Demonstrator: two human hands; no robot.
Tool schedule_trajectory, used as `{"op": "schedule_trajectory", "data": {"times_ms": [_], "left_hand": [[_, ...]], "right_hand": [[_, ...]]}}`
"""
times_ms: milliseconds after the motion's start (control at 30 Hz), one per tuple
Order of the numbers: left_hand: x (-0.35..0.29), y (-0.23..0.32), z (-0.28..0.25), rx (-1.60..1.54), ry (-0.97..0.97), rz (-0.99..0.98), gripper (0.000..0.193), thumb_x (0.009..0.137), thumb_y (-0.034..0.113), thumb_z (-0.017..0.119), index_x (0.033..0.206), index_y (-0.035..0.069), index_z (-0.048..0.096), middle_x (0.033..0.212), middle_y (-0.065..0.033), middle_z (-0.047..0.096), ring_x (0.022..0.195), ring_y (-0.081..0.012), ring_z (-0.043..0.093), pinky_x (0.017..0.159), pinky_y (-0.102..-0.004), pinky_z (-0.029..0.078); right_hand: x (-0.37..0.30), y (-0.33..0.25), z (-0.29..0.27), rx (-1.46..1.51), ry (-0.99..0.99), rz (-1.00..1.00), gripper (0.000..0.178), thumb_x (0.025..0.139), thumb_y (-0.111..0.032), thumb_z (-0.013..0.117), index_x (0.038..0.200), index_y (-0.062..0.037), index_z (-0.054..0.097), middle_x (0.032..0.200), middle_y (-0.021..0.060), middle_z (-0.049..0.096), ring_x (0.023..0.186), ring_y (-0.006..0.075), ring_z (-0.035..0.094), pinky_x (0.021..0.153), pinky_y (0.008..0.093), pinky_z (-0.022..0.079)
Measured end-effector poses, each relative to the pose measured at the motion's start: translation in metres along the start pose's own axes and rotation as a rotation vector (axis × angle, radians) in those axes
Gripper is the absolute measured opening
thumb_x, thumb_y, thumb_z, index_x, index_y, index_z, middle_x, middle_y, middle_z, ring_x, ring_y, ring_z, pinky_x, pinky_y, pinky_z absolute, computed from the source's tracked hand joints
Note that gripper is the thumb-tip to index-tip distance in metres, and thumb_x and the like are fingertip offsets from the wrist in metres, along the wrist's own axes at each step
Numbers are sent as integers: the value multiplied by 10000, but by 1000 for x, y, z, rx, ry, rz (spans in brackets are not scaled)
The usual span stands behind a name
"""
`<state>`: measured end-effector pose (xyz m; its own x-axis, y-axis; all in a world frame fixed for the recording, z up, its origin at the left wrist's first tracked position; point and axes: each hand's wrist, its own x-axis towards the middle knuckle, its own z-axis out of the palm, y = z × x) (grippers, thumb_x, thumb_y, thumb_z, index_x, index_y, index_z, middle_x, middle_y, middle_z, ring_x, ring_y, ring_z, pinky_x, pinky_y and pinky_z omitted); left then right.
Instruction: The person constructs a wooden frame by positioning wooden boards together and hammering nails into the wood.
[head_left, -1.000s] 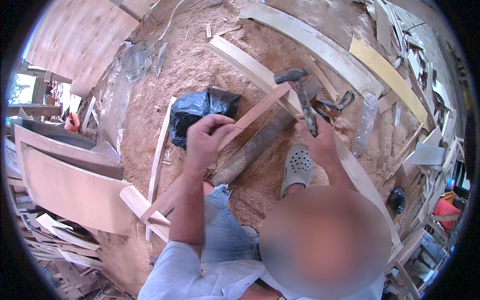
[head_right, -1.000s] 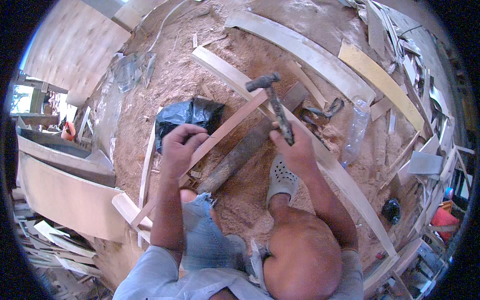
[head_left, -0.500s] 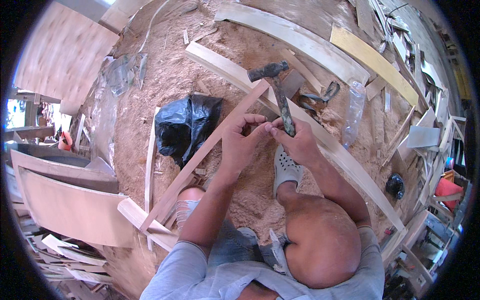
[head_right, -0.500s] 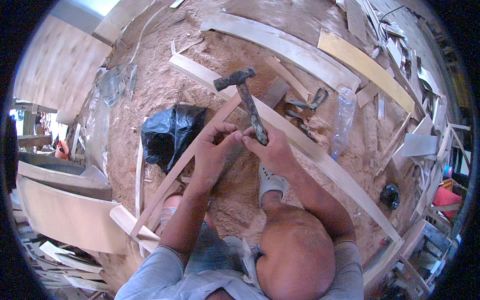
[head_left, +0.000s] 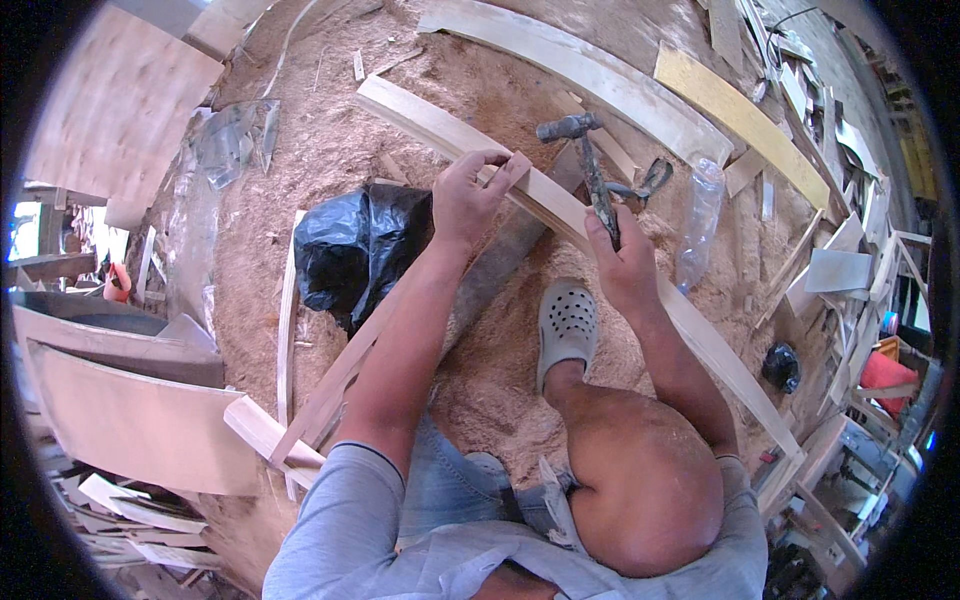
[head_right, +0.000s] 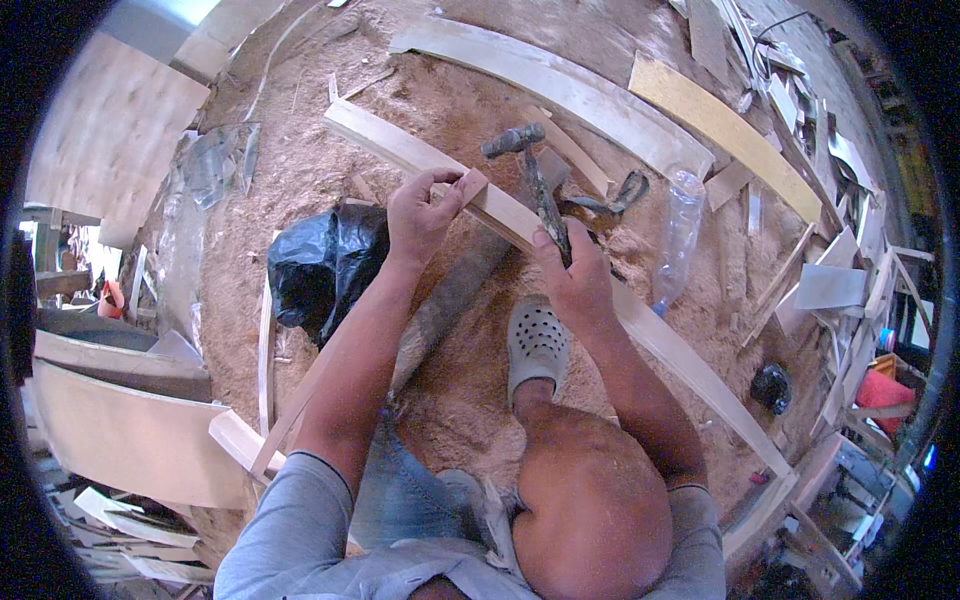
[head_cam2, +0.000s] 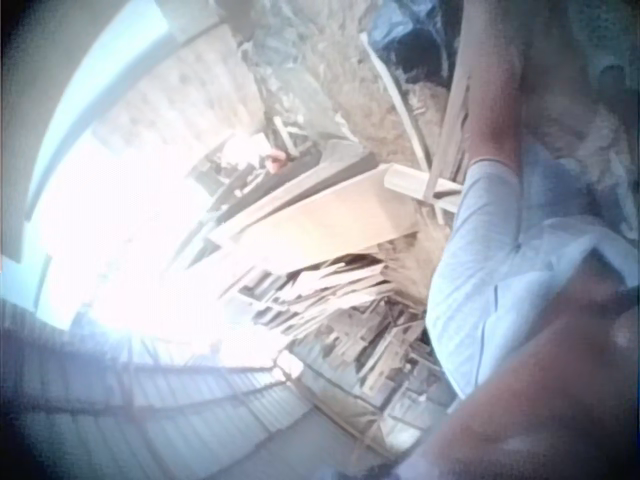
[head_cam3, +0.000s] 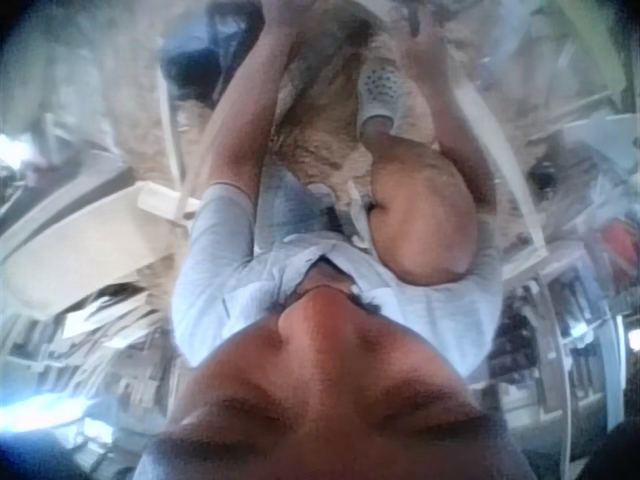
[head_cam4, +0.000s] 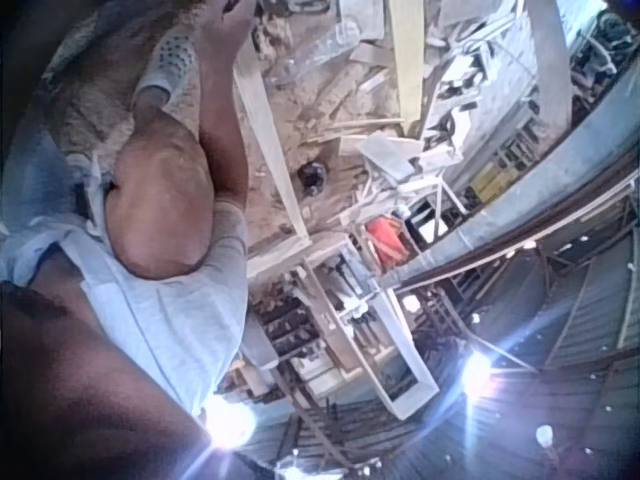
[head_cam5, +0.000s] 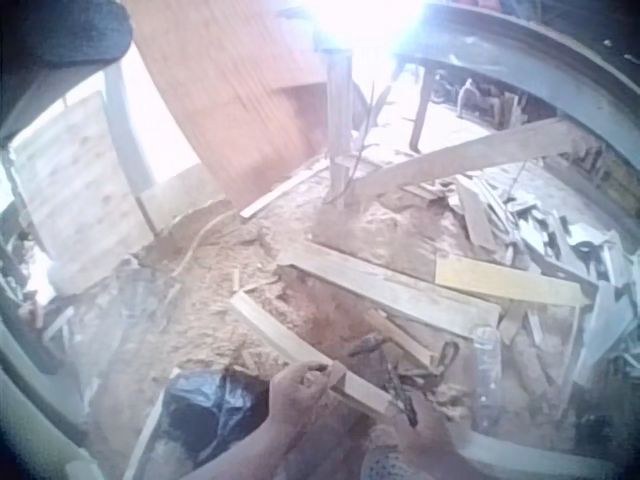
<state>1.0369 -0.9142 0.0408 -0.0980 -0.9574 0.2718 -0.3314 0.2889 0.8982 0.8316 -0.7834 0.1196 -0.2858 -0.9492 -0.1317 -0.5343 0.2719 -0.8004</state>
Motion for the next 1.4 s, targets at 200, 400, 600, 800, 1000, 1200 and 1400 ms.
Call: {"op": "schedule_trajectory", "data": {"times_ms": [200, 400, 600, 800, 1000, 1200, 1400], "left_hand": [[4, 5, 0, 99, -63, 44, 189, 952, 267, 783, 1020, 93, 811, 1028, -105, 784, 904, -328, 760, 799, -418, 591], [2, 0, -1, 86, -60, 37, 189, 961, 271, 773, 1047, 109, 818, 1054, -104, 783, 924, -319, 759, 821, -425, 593], [1, 2, -1, 125, -97, 28, 199, 949, 239, 787, 1072, 85, 811, 1076, -117, 789, 949, -316, 769, 832, -406, 597], [1, -1, -1, 84, -92, -5, 214, 955, 275, 779, 1082, 107, 816, 1093, -108, 783, 949, -340, 756, 850, -429, 599], [3, -1, -1, 103, -102, 30, 215, 962, 278, 777, 1085, 107, 818, 1104, -100, 782, 964, -336, 757, 848, -417, 599], [0, 0, -2, 120, -119, 30, 229, 962, 286, 776, 1093, 101, 812, 1125, -86, 775, 961, -333, 757, 845, -428, 600], [0, 5, 0, 202, -112, 48, 240, 981, 320, 754, 1082, 110, 813, 1109, -61, 772, 908, -329, 761, 800, -443, 605]], "right_hand": [[8, -8, -14, -155, -12, -86, 387, 1095, -383, 592, 1347, -92, 626, 892, 226, 737, 835, 422, 751, 749, 511, 561], [5, -22, -5, -318, 35, -218, 433, 1098, -402, 575, 1456, -158, 589, 976, 232, 761, 888, 451, 746, 747, 556, 570], [3, -22, -9, -492, -25, -212, 424, 1086, -347, 610, 1470, -169, 580, 1012, 215, 772, 902, 432, 757, 721, 527, 585], [-1, -20, -4, -332, 173, -376, 431, 1090, -355, 596, 1484, -180, 576, 1009, 201, 774, 881, 429, 758, 726, 530, 588], [0, -13, -6, -521, 33, -252, 447, 1088, -348, 602, 1501, -182, 567, 971, 197, 765, 836, 423, 752, 699, 527, 584], [-3, -22, -5, -414, 80, -320, 453, 1088, -361, 601, 1508, -192, 569, 936, 196, 758, 809, 398, 755, 680, 514, 586], [-1, -16, -8, -532, 2, -241, 465, 1090, -366, 596, 1522, -196, 557, 968, 206, 759, 809, 412, 753, 670, 521, 581]]}}
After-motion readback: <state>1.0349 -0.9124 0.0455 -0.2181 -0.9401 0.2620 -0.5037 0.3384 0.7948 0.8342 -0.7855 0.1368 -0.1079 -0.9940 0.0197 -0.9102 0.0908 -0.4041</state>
